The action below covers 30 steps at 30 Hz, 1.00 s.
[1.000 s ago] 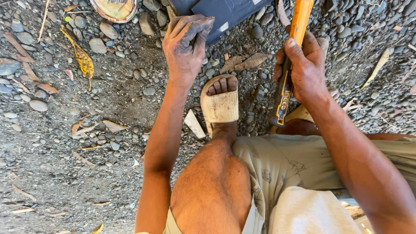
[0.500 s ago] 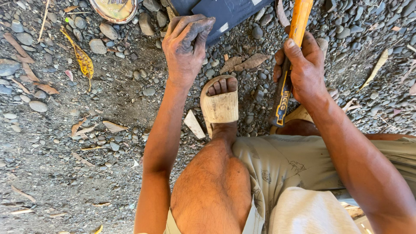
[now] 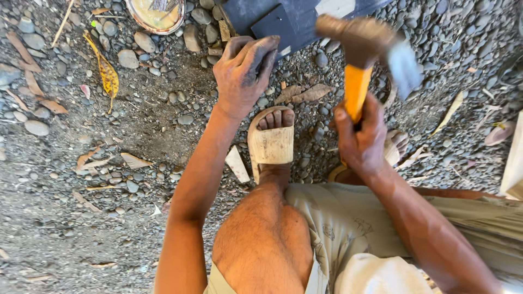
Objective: The person uses a hammer to drive nails into small black rectangular blocks placed on a larger black board. The person repeatedly picks up nails from a nearby tin and hammers them into the blocks, then gathers the finished blocks into a pile.
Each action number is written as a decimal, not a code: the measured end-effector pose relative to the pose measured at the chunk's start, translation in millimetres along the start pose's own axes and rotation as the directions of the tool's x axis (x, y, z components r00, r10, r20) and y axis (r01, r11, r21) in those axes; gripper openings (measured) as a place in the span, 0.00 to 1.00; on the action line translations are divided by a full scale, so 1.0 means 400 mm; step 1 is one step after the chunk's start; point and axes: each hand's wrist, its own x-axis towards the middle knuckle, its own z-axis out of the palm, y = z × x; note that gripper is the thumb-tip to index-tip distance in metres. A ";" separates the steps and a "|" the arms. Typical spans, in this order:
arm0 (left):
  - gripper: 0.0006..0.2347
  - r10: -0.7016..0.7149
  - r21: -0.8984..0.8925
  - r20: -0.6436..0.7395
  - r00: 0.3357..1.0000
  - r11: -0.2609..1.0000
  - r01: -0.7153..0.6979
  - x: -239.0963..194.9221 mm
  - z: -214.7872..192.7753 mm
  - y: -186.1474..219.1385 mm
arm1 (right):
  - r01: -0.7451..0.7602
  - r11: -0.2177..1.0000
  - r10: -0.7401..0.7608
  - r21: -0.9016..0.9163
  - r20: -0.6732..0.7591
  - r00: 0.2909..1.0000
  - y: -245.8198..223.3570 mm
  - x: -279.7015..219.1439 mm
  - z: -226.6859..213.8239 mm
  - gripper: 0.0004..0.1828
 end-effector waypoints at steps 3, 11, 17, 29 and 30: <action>0.16 -0.041 -0.054 -0.009 0.999 0.998 0.040 0.006 -0.005 0.014 | 0.100 0.995 -0.099 -0.022 0.046 0.994 0.008 -0.020 0.014 0.27; 0.19 -0.046 -0.043 -0.016 0.999 0.998 0.045 0.010 -0.005 0.011 | 0.310 0.938 -0.300 -0.152 0.089 0.950 -0.001 -0.011 0.013 0.27; 0.19 -0.031 -0.007 -0.006 0.999 0.999 0.031 -0.004 -0.004 0.004 | 0.180 0.974 -0.157 -0.138 0.165 0.974 -0.004 -0.004 0.034 0.25; 0.19 -0.077 -0.029 -0.006 0.997 0.997 0.077 -0.012 0.014 -0.008 | 0.333 0.913 -0.316 -0.234 0.110 0.943 0.005 0.021 0.034 0.23; 0.19 -0.097 -0.040 -0.004 0.995 0.994 0.097 -0.013 0.014 -0.005 | 0.266 0.933 -0.225 -0.242 0.184 0.957 0.006 0.020 0.036 0.24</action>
